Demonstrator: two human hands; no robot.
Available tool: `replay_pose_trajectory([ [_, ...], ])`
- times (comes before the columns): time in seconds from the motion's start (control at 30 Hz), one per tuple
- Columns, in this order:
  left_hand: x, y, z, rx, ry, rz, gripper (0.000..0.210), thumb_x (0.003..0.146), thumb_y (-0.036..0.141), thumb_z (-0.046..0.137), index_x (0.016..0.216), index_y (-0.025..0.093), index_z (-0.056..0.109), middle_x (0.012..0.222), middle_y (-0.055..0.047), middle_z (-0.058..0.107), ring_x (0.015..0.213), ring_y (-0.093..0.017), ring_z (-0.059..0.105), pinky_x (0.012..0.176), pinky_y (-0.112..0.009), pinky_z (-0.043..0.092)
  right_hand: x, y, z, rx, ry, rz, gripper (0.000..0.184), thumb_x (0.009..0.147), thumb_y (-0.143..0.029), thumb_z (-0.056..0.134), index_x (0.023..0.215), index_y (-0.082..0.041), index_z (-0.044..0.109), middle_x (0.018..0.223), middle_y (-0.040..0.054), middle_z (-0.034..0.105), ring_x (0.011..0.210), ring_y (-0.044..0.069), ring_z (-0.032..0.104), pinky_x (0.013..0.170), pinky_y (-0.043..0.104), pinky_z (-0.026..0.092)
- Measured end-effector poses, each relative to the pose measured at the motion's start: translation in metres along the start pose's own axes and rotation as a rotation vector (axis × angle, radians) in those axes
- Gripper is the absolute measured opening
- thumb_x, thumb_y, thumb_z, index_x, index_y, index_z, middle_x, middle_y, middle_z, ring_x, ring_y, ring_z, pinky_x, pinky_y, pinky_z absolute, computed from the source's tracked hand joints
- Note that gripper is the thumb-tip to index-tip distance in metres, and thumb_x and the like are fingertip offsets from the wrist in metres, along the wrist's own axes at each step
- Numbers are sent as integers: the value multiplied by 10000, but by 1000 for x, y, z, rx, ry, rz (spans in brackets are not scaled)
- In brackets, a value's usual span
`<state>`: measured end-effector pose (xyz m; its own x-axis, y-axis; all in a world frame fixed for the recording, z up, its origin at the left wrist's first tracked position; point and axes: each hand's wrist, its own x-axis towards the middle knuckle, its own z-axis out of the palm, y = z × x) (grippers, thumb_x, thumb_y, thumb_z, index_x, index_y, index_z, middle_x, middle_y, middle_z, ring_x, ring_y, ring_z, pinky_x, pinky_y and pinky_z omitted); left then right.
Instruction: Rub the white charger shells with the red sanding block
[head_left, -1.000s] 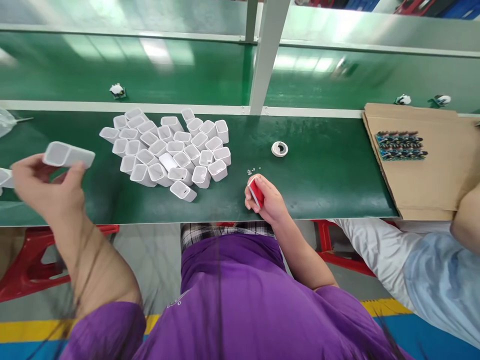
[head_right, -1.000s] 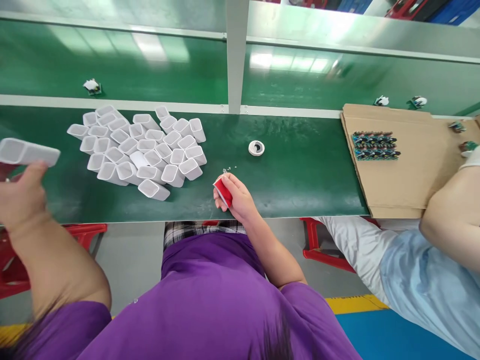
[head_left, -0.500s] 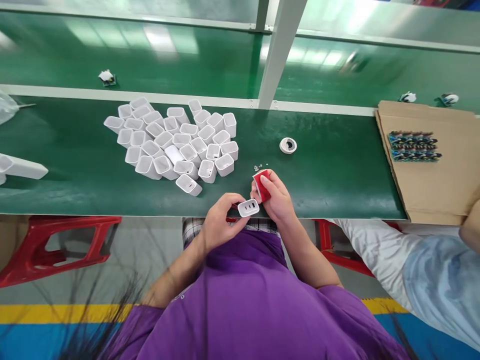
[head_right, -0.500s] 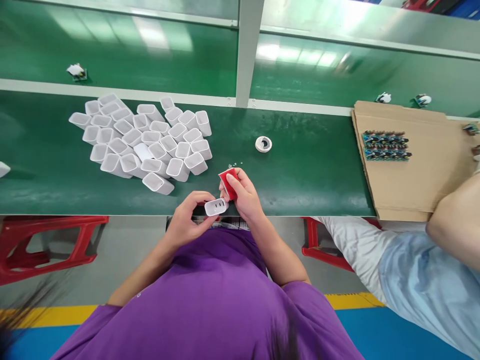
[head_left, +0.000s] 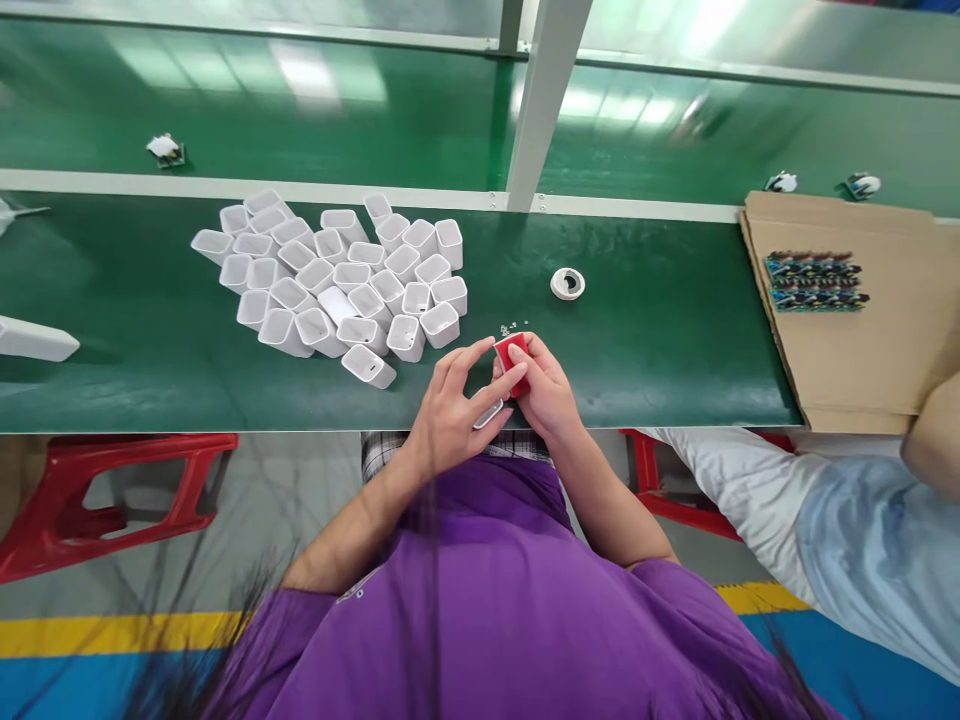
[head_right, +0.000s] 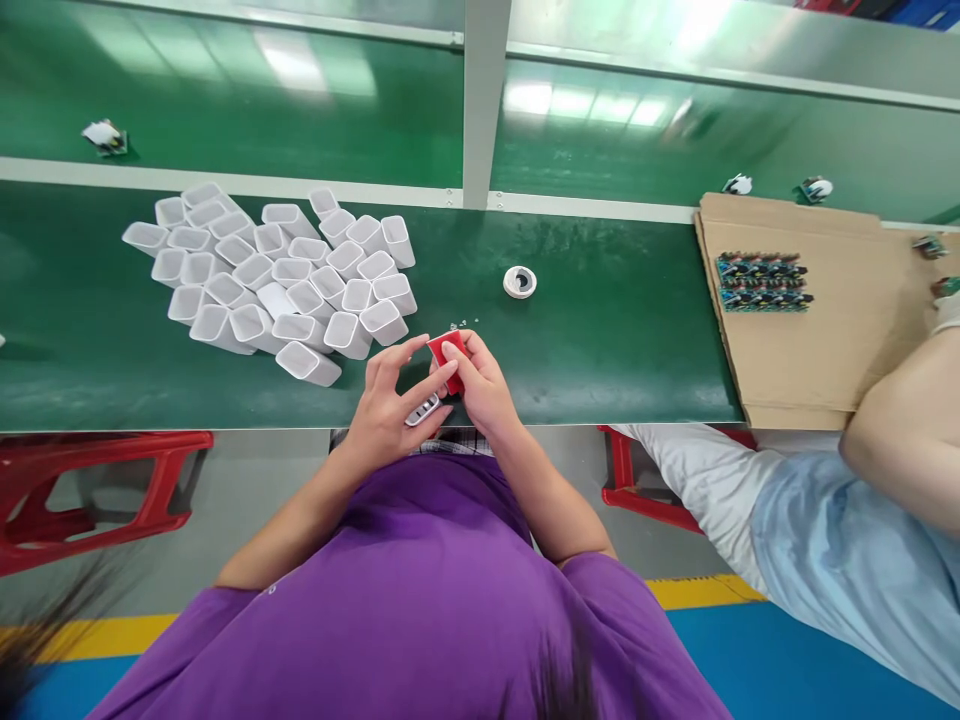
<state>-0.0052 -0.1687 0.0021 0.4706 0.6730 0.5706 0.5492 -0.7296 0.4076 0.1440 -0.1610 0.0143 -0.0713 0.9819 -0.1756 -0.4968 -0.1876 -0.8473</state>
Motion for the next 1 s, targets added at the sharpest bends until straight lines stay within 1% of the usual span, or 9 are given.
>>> replay_pose_trajectory([
  [0.1, 0, -2, 0, -7, 20, 18, 513, 891, 234, 657, 1387, 335, 572, 1470, -128, 459, 1293, -304, 480, 1042, -476, 479, 0, 1, -1, -13, 8, 6, 321, 799, -480, 742, 857, -231, 547, 658, -67, 594, 505, 67, 480, 503, 211, 419],
  [0.23, 0, -4, 1, -28, 12, 28, 451, 892, 218, 653, 1319, 362, 633, 1496, -102, 442, 1304, -294, 483, 1037, -460, 487, 1, 1, -1, -1, 42, 8, 306, 794, -453, 752, 858, -224, 559, 645, -71, 584, 552, 66, 513, 541, 194, 439],
  [0.33, -1, -4, 1, -39, 6, 25, 411, 891, 214, 652, 1268, 376, 668, 1502, -86, 443, 1306, -287, 489, 1027, -452, 500, 1, 1, -1, 3, 22, 19, 310, 802, -457, 744, 859, -221, 551, 643, -72, 592, 532, 62, 518, 529, 190, 437],
  [0.43, -3, -5, 2, -34, -3, -9, 380, 886, 218, 655, 1230, 375, 693, 1492, -78, 463, 1302, -286, 493, 1016, -450, 513, 1, 0, 0, -13, 6, 20, 323, 809, -470, 737, 856, -223, 535, 642, -73, 592, 516, 62, 518, 511, 192, 433],
  [0.53, -4, -4, 2, -50, 10, -38, 392, 885, 210, 651, 1249, 352, 687, 1483, -92, 475, 1304, -287, 495, 1018, -449, 514, 0, -1, 0, -24, -10, 11, 331, 813, -479, 733, 849, -224, 524, 634, -74, 589, 487, 58, 492, 492, 197, 426],
  [0.63, -3, -4, 2, -56, 37, -22, 414, 891, 194, 639, 1280, 332, 667, 1479, -113, 472, 1303, -283, 501, 1011, -441, 519, 0, -2, 0, -30, -23, 14, 333, 819, -486, 729, 853, -226, 523, 638, -74, 589, 465, 56, 470, 478, 202, 419],
  [0.77, -2, -3, 2, -23, 51, 8, 414, 899, 188, 633, 1289, 325, 659, 1461, -125, 482, 1294, -276, 511, 1001, -431, 528, 0, -2, 0, -20, -17, 22, 338, 812, -491, 739, 865, -222, 542, 658, -68, 601, 497, 59, 486, 485, 192, 421],
  [1.0, -2, -5, 3, -39, 6, -7, 396, 896, 194, 632, 1249, 366, 685, 1506, -85, 466, 1330, -285, 498, 1024, -444, 519, 0, -1, 0, -26, -1, 31, 319, 810, -468, 746, 853, -215, 556, 659, -64, 599, 572, 65, 527, 550, 182, 454],
])
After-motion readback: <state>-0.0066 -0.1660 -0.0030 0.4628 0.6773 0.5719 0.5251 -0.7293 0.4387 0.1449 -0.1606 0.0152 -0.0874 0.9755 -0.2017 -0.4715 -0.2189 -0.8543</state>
